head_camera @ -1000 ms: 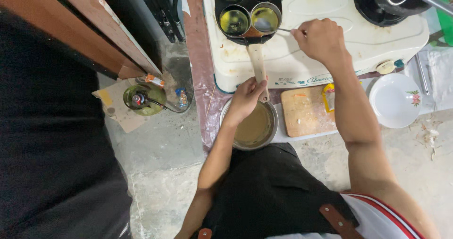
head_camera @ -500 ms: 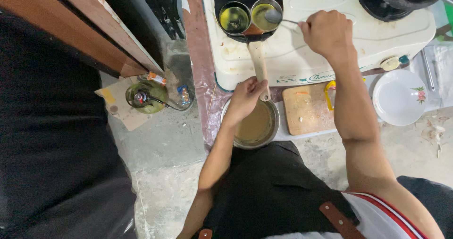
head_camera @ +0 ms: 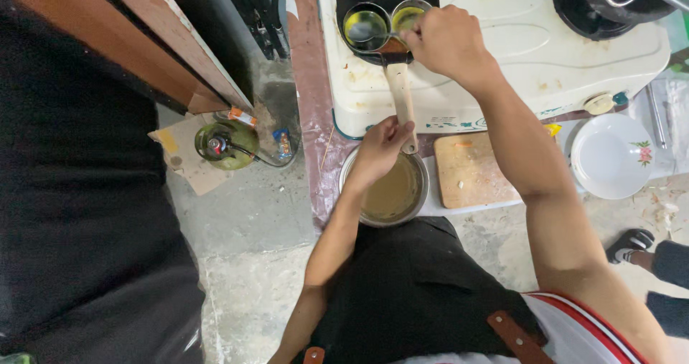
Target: The person uses a lighter to light a stick and then uses it to grease a cooking mold, before pouring batter from a metal bowl into the mold using a spoon.
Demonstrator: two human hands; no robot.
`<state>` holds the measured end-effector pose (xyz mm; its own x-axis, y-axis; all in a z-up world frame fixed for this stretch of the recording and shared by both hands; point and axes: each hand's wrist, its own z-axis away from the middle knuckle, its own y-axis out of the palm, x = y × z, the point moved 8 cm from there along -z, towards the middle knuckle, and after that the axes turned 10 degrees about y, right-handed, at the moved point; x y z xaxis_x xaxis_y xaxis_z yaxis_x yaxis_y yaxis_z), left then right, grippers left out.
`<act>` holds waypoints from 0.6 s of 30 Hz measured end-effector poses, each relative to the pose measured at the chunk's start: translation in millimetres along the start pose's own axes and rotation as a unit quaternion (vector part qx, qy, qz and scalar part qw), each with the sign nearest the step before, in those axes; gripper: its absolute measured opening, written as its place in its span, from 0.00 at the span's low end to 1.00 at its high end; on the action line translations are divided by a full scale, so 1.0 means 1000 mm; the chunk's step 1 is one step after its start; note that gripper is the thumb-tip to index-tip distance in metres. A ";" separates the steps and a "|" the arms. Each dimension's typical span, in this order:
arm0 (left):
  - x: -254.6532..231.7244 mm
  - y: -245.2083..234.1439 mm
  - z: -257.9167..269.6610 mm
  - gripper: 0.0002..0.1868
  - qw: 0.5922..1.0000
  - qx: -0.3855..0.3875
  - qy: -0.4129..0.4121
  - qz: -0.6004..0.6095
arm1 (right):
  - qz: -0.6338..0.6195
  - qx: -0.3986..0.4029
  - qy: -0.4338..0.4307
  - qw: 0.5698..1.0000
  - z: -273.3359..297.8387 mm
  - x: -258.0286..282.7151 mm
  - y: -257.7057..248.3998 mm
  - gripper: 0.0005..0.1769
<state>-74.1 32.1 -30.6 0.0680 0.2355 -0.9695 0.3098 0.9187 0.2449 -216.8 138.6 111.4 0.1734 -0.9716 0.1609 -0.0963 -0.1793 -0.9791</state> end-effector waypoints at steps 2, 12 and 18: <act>0.002 0.001 -0.001 0.18 1.000 -0.001 0.006 0.010 | 0.014 -0.001 0.012 1.000 -0.012 0.003 0.007 0.20; 0.001 0.001 -0.002 0.19 0.999 -0.005 -0.026 0.042 | 0.035 0.088 0.037 0.995 -0.003 -0.013 -0.015 0.15; -0.007 -0.001 0.003 0.20 0.999 -0.008 -0.034 -0.008 | 0.099 -0.020 -0.003 0.995 -0.006 0.001 -0.018 0.22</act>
<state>-71.8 28.1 -23.9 0.1283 0.1983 -0.9717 0.2958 0.9276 0.2283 -220.8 139.6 129.5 0.1524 -0.9877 -0.0352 -0.1675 0.0093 -0.9858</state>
